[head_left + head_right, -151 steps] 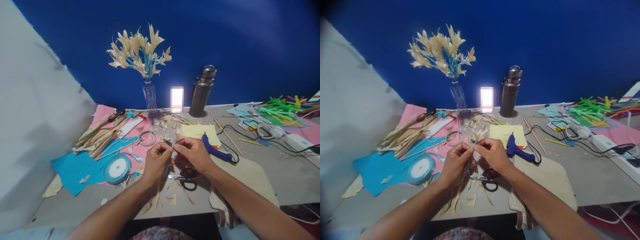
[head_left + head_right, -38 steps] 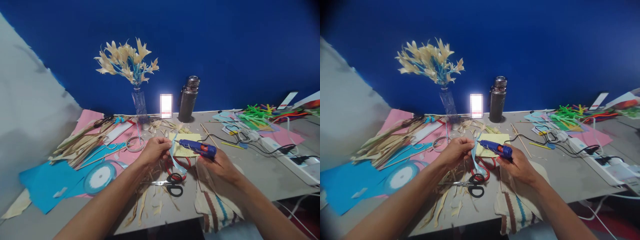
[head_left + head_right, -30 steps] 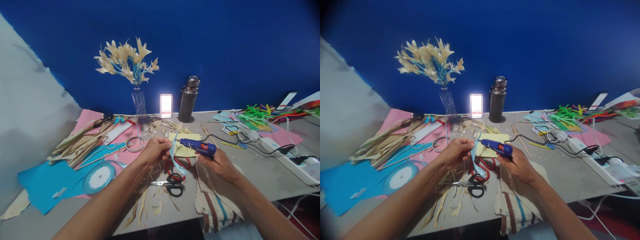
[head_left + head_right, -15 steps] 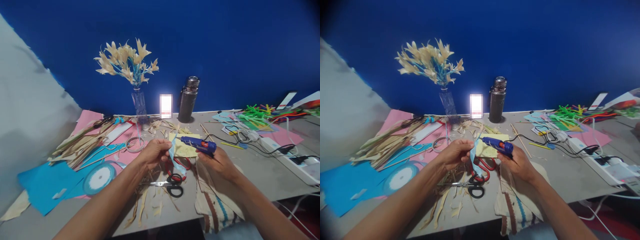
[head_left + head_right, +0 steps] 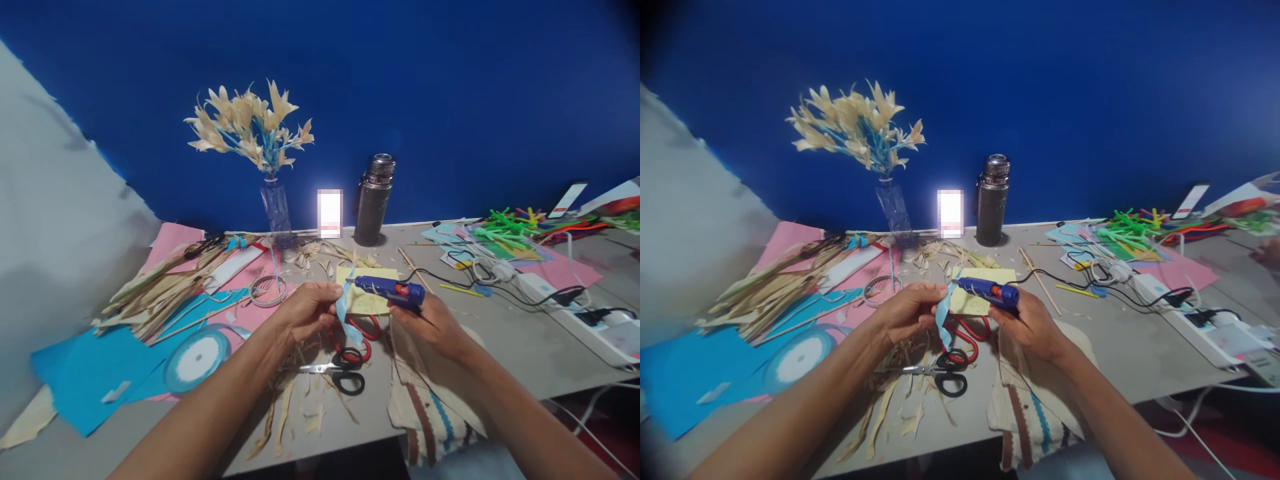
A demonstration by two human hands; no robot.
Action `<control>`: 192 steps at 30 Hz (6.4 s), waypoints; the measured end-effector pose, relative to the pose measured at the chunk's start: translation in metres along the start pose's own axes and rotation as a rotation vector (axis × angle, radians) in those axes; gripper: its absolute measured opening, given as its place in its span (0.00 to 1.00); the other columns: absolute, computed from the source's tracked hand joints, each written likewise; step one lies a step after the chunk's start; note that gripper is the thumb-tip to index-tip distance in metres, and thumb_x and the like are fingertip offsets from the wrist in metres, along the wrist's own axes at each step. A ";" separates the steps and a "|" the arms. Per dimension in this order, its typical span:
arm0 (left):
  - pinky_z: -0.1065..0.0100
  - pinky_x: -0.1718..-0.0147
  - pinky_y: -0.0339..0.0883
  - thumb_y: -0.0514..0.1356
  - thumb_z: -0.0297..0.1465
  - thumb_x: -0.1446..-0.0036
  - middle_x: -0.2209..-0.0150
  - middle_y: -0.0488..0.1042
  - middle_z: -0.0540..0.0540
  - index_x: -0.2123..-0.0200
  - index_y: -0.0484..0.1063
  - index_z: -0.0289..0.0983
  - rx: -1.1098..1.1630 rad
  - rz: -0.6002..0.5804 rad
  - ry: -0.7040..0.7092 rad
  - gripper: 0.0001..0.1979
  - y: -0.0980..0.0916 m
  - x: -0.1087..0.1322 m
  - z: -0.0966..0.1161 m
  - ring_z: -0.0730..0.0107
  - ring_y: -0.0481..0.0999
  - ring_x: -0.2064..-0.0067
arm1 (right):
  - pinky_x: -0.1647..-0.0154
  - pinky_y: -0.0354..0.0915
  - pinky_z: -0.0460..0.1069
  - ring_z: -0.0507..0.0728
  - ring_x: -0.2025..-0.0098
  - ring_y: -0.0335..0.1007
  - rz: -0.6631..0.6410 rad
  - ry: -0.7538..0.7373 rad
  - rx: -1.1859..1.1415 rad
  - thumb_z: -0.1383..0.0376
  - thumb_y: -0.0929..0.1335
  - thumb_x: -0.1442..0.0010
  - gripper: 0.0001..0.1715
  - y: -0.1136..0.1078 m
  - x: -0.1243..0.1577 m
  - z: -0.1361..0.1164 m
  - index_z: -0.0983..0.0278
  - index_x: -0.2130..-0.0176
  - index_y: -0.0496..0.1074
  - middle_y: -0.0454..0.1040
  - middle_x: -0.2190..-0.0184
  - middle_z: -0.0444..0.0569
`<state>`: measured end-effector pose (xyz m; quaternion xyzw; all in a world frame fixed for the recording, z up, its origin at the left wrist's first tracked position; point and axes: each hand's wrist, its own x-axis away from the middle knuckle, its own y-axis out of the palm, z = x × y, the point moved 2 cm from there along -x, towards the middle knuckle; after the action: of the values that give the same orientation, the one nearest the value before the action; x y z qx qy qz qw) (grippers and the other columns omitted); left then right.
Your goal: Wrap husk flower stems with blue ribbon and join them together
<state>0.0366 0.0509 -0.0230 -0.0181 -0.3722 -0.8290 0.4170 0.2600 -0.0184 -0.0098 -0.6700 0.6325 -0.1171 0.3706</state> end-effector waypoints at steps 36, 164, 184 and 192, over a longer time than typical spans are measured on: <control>0.79 0.88 0.51 0.70 0.34 0.53 0.82 0.69 0.52 0.71 0.73 0.32 -0.243 -0.013 0.253 0.13 0.021 0.018 0.004 0.84 0.59 0.86 | 0.67 0.63 0.49 0.57 0.68 0.70 0.095 0.203 -0.139 0.55 0.68 0.40 0.16 -0.012 -0.018 -0.010 0.63 0.69 0.77 0.77 0.70 0.49; 0.66 0.65 0.62 0.51 0.24 0.39 0.70 0.69 0.48 0.68 0.68 0.37 -1.185 0.399 1.030 0.08 0.046 0.041 -0.010 0.69 0.69 0.67 | 0.83 0.49 0.40 0.43 0.80 0.52 0.462 0.360 -1.206 0.62 0.80 0.57 0.15 0.050 -0.013 -0.043 0.66 0.70 0.77 0.68 0.78 0.40; 0.81 0.87 0.41 0.66 0.34 0.45 0.81 0.63 0.55 0.64 0.72 0.32 -0.017 -0.284 0.053 0.12 0.047 0.034 -0.012 0.87 0.45 0.84 | 0.83 0.54 0.39 0.44 0.79 0.54 0.527 0.328 -1.437 0.64 0.80 0.58 0.16 0.044 -0.016 -0.041 0.63 0.72 0.72 0.71 0.74 0.40; 0.80 0.87 0.55 0.60 0.26 0.42 0.81 0.62 0.54 0.69 0.69 0.34 0.105 -0.307 -0.017 0.04 0.050 0.034 -0.016 0.82 0.57 0.85 | 0.80 0.57 0.41 0.46 0.79 0.56 0.415 0.283 -1.266 0.60 0.78 0.55 0.13 0.041 -0.013 -0.043 0.62 0.69 0.77 0.71 0.76 0.42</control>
<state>0.0542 -0.0010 0.0067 0.0541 -0.4170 -0.8622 0.2827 0.1995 -0.0185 -0.0022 -0.6007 0.7370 0.2625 -0.1645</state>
